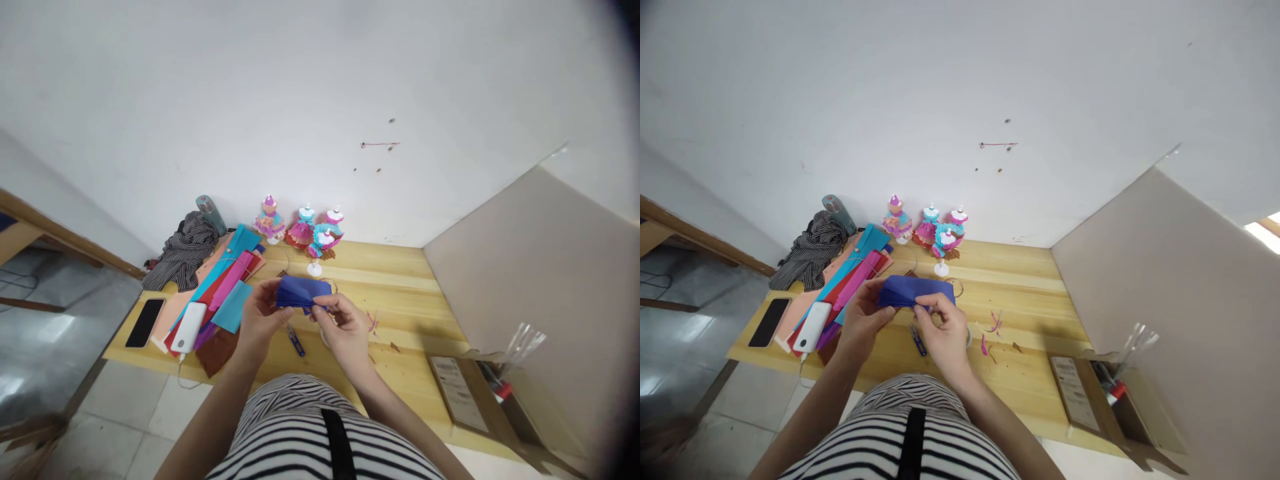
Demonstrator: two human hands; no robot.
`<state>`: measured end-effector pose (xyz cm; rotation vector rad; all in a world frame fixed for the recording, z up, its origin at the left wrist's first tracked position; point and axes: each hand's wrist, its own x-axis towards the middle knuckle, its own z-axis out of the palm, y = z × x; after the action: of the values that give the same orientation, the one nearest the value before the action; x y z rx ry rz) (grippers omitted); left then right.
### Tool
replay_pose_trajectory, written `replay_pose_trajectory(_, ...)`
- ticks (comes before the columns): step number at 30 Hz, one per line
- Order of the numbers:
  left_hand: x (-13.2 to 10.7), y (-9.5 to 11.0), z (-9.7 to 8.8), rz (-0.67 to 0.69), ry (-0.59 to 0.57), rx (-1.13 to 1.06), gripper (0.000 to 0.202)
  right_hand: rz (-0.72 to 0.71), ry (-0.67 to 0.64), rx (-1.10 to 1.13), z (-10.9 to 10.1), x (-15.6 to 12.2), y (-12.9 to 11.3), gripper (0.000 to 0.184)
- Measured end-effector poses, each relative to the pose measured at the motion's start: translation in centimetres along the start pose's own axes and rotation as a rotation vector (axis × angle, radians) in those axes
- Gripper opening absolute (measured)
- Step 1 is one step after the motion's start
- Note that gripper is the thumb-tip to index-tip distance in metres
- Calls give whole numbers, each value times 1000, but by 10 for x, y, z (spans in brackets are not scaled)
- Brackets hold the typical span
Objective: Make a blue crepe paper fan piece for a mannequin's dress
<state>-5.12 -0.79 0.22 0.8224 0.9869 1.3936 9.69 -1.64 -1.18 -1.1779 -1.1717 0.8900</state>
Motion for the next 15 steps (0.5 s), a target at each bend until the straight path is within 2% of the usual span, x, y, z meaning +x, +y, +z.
replay_pose_trajectory(3, -3, 8, -5, 97, -67, 110, 60, -10, -14, -24, -4, 1, -2, 7)
replay_pose_trajectory(6, -5, 13, -8, 119, -152, 239, 60, -22, -39, -55, -9, 3, -4, 7)
replay_pose_trajectory(11, -4, 15, -4, 77, -234, 375, 44, -79, -121, -125, -19, 5, -8, 8)
replay_pose_trajectory(15, -5, 11, 8, 2, -219, 380, 26, -144, -125, -209, -27, 6, -11, 9)
